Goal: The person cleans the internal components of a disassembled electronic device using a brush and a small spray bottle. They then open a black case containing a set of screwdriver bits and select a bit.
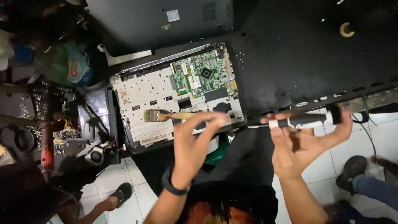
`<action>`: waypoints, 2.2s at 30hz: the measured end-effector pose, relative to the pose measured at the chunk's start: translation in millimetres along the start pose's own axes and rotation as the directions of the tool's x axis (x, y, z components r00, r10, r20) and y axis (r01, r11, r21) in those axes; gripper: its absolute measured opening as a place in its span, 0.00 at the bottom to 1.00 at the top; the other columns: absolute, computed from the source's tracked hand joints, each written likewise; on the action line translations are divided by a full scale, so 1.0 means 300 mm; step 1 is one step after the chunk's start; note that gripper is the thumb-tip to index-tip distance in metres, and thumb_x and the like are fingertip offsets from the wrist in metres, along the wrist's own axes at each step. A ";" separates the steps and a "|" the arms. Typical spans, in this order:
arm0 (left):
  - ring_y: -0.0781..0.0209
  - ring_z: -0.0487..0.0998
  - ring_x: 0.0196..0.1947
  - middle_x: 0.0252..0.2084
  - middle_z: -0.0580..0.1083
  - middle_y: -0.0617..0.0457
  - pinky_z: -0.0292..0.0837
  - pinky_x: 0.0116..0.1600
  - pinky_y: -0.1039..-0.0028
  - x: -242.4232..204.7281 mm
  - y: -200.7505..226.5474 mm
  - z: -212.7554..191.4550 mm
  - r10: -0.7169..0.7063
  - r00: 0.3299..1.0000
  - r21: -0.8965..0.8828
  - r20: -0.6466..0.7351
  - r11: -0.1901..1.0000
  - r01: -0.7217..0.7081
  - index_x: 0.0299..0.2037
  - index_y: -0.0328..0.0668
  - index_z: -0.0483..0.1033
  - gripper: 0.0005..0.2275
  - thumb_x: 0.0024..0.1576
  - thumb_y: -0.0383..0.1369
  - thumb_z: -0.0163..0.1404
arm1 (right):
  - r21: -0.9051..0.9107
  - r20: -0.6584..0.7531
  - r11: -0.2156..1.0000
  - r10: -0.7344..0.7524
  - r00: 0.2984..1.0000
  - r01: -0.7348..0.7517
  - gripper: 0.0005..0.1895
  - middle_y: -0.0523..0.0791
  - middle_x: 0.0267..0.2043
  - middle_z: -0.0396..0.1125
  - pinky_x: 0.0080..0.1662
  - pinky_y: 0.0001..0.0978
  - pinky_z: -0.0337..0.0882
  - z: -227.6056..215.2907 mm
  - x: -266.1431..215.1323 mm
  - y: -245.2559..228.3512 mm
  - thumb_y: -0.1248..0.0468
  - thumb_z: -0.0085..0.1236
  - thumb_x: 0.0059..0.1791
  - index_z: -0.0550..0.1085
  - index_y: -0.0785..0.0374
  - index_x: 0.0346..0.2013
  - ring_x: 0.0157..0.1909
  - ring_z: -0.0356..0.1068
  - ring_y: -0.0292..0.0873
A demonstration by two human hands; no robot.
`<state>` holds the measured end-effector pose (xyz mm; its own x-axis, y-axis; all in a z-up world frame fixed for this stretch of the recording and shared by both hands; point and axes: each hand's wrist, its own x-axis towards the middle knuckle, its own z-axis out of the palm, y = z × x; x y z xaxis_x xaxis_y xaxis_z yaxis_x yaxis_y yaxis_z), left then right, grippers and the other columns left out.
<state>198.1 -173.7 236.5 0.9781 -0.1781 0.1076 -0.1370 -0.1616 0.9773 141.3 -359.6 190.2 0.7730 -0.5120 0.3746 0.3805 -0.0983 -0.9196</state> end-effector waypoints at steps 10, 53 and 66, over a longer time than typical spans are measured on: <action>0.50 0.76 0.42 0.41 0.77 0.53 0.74 0.43 0.64 0.444 -0.244 0.137 0.258 0.949 0.520 0.181 0.794 -0.315 0.42 0.48 0.84 0.05 0.59 0.33 0.58 | -0.203 0.203 0.975 -0.047 0.978 0.089 0.48 0.62 0.39 0.71 0.50 0.46 0.83 -0.207 -0.398 0.312 0.85 0.57 0.45 0.41 0.55 0.68 0.41 0.77 0.53; 0.61 0.80 0.42 0.40 0.81 0.52 0.71 0.50 0.72 -0.570 -0.283 -0.292 -0.523 0.831 -0.043 0.190 0.841 0.539 0.41 0.42 0.85 0.09 0.61 0.34 0.51 | -0.135 0.190 0.894 -0.399 0.897 0.426 0.44 0.66 0.40 0.63 0.43 0.61 0.84 0.164 -0.016 0.129 0.86 0.51 0.51 0.43 0.42 0.65 0.39 0.71 0.62; 0.43 0.45 0.78 0.79 0.44 0.45 0.46 0.75 0.51 -0.790 -0.618 -0.277 -0.752 0.297 -0.095 -0.589 0.430 0.898 0.68 0.68 0.65 0.29 0.53 0.51 0.52 | 0.057 0.520 0.998 -0.023 0.854 -0.007 0.38 0.57 0.53 0.65 0.52 0.40 0.82 0.655 0.285 0.331 0.72 0.55 0.64 0.42 0.40 0.73 0.40 0.72 0.47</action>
<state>4.6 -20.8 44.9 0.4856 0.6404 -0.5951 0.8344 -0.1366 0.5339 345.0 -245.6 154.2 0.9152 0.0095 0.4030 0.4029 -0.0460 -0.9141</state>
